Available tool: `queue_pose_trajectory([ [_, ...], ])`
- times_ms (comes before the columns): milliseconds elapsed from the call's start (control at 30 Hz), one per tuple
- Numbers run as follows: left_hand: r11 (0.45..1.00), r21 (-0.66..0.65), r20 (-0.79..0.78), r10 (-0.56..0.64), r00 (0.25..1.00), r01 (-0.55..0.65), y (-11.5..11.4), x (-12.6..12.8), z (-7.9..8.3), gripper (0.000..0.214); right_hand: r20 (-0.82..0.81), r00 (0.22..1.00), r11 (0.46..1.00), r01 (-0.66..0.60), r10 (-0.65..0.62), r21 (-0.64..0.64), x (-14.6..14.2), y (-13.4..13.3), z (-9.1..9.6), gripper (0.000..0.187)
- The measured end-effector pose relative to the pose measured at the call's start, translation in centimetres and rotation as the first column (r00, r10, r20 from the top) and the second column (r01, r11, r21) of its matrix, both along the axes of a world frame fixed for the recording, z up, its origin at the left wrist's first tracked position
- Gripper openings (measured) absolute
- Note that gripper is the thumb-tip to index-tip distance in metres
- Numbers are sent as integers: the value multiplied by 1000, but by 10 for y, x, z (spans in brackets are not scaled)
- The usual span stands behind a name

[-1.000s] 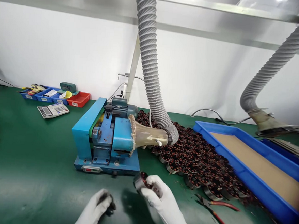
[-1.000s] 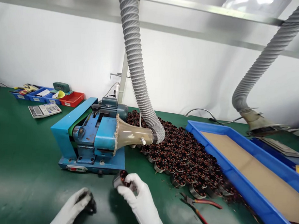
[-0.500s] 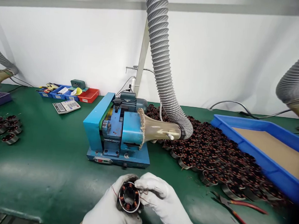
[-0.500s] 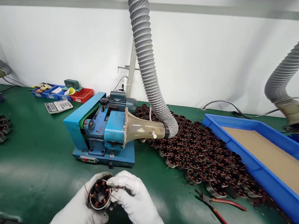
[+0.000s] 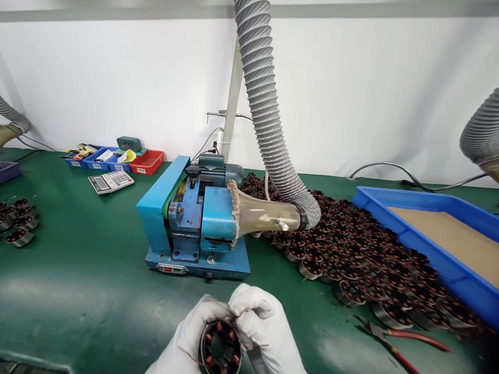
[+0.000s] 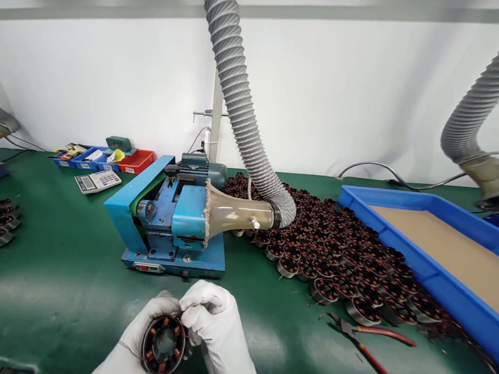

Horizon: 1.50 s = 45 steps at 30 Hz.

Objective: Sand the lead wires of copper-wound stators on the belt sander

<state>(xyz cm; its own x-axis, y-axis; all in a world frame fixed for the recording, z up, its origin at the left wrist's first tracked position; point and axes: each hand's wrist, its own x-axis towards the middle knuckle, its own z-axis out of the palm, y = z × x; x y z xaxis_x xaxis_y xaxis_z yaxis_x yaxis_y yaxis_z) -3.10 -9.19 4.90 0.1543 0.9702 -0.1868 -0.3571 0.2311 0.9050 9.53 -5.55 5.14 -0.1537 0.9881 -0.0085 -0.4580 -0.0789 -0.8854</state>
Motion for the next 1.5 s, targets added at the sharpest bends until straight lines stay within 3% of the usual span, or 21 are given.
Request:
queue_pose_trajectory([
  [100, 981, 171, -100, 110, 989, -92, -3, 0, 10, 55, -190, 980, 995, 42, -58, -86, 6, 7, 5, 22],
  [200, 957, 227, -180, 224, 958, -181, -4, 0, 15, 58, -279, 950, 984, 99, -137, -147, 14, 8, 9, 19],
  [333, 928, 285, -150, 292, 945, -242, -1, 5, 10, 59, 45, 997, 996, 58, -55, -69, 7, -6, 10, 43],
  [467, 904, 364, -110, 280, 954, -224, 3, 9, 5, 53, 314, 932, 983, 171, -183, 64, -8, -10, 9, 28],
  [533, 908, 368, -120, 261, 958, -201, 2, 9, 6, 53, 276, 939, 979, 200, -205, 47, -7, -3, 12, 23],
  [633, 908, 375, -162, 263, 951, -187, -1, 6, 7, 53, 13, 978, 977, 210, -210, -34, 7, 14, 18, 23],
  [700, 903, 378, -208, 298, 932, -204, -1, 4, 3, 54, -118, 939, 946, 321, -323, -36, 17, 22, 19, 24],
  [767, 896, 350, -220, 362, 906, -274, 4, 2, -7, 57, -30, 889, 887, 459, -458, 62, 20, 22, 13, 18],
  [833, 898, 303, -193, 386, 902, -319, 13, 2, -20, 56, 240, 848, 874, 416, -473, 252, 14, 17, 1, 17],
  [900, 913, 257, -167, 365, 916, -317, 26, 3, -35, 52, 472, 774, 893, 261, -421, 367, 1, 13, -11, 21],
  [1000, 918, 201, -218, 383, 898, -342, 46, 10, -52, 41, 619, 723, 941, 133, -307, 311, -17, 19, -24, 26],
  [1100, 914, 158, -257, 403, 878, -374, 66, 19, -58, 40, 632, 742, 971, 110, -223, 214, -22, 38, -30, 28],
  [1267, 901, 197, -213, 424, 880, -387, 90, 29, -57, 38, 571, 785, 967, 141, -239, 212, -17, 66, -42, 31],
  [1500, 891, 234, -202, 437, 877, -390, 100, 32, -56, 40, 476, 848, 970, 169, -233, 174, -17, 73, -50, 30],
])
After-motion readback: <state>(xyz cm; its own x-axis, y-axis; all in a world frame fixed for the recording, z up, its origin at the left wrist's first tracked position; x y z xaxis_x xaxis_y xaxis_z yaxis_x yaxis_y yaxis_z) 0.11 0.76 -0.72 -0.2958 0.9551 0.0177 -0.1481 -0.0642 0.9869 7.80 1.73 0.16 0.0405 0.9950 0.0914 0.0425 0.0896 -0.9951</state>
